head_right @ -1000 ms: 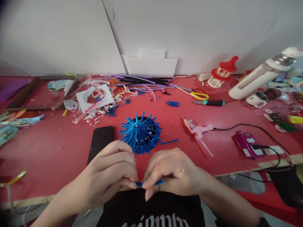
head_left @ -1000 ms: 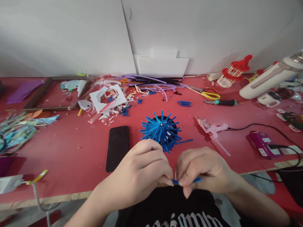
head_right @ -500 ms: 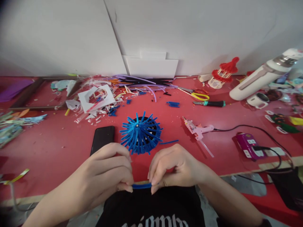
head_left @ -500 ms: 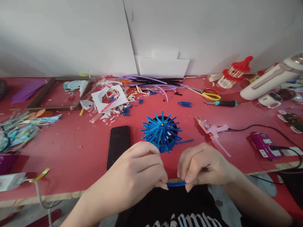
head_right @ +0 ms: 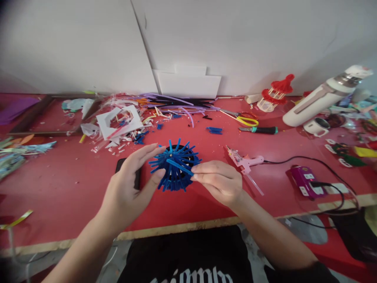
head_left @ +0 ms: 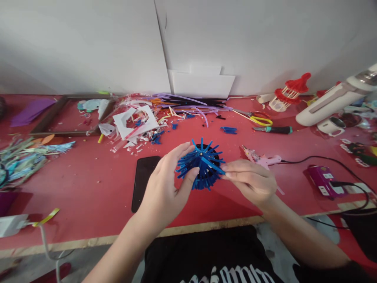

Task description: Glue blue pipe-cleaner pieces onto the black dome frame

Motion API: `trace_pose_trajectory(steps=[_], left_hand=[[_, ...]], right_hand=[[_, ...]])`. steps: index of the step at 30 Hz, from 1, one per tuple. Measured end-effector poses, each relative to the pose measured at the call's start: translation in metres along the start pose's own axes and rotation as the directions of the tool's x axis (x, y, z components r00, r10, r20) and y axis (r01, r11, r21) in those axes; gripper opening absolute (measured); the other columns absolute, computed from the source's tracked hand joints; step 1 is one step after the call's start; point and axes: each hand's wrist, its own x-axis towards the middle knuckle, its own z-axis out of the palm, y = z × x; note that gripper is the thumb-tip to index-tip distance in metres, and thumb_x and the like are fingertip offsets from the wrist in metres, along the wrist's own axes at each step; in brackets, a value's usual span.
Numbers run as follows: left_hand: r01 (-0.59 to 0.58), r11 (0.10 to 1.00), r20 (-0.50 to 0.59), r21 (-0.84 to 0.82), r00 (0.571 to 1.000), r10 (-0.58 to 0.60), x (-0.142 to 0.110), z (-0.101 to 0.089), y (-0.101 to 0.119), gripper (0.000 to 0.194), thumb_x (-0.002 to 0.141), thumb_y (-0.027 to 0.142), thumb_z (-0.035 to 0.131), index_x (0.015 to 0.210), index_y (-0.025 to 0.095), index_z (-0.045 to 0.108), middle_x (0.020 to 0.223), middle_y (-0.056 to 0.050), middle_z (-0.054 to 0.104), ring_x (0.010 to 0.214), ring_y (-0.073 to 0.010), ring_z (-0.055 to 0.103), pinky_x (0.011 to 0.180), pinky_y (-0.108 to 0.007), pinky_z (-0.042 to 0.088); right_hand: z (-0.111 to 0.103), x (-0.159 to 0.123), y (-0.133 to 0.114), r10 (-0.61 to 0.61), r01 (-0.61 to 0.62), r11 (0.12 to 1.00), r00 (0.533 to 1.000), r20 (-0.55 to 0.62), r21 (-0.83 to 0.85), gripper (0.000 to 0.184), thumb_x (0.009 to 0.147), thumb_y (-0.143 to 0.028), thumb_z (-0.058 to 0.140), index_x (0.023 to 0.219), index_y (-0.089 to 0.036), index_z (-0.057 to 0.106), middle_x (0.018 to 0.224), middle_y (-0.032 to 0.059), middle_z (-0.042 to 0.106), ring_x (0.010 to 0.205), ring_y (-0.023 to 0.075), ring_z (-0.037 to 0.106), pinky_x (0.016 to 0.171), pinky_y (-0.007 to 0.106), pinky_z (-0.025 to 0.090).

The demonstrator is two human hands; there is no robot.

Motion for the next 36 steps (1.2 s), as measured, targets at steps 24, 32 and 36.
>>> trace_pose_trajectory(steps=[24,32,36], left_hand=[[0.143,0.975,-0.125,-0.169,0.978,-0.166,0.011,0.039,0.017,0.039,0.091,0.019,0.071,0.126,0.020,0.054,0.129,-0.007,0.075,0.123,-0.0203,0.070,0.103,-0.030,0.060],[0.170,0.975,-0.134,-0.145,0.973,-0.189,0.012,0.040,0.019,0.038,0.090,0.018,0.071,0.124,0.020,0.054,0.124,-0.007,0.077,0.120,-0.0213,0.072,0.100,-0.032,0.061],[0.163,0.976,-0.140,-0.146,0.973,-0.184,0.013,0.039,0.020,0.035,0.091,0.020,0.072,0.122,0.020,0.056,0.122,-0.007,0.077,0.117,-0.0219,0.073,0.098,-0.032,0.062]], right_hand=[[0.002,-0.001,0.012,-0.004,0.013,0.995,0.996,0.086,-0.103,0.021,0.084,-0.002,0.070,0.096,-0.019,0.075,0.094,0.0065,0.077,0.098,0.0214,0.073,0.083,0.038,0.064],[-0.001,-0.002,0.013,-0.025,0.046,0.990,0.988,0.155,-0.137,0.021,0.089,-0.004,0.065,0.099,-0.020,0.075,0.099,0.0069,0.078,0.104,0.0225,0.071,0.086,0.040,0.064],[-0.002,-0.002,0.013,-0.026,0.051,0.987,0.987,0.160,-0.155,0.023,0.090,-0.005,0.064,0.100,-0.023,0.075,0.100,0.0051,0.077,0.105,0.0223,0.070,0.086,0.041,0.064]])
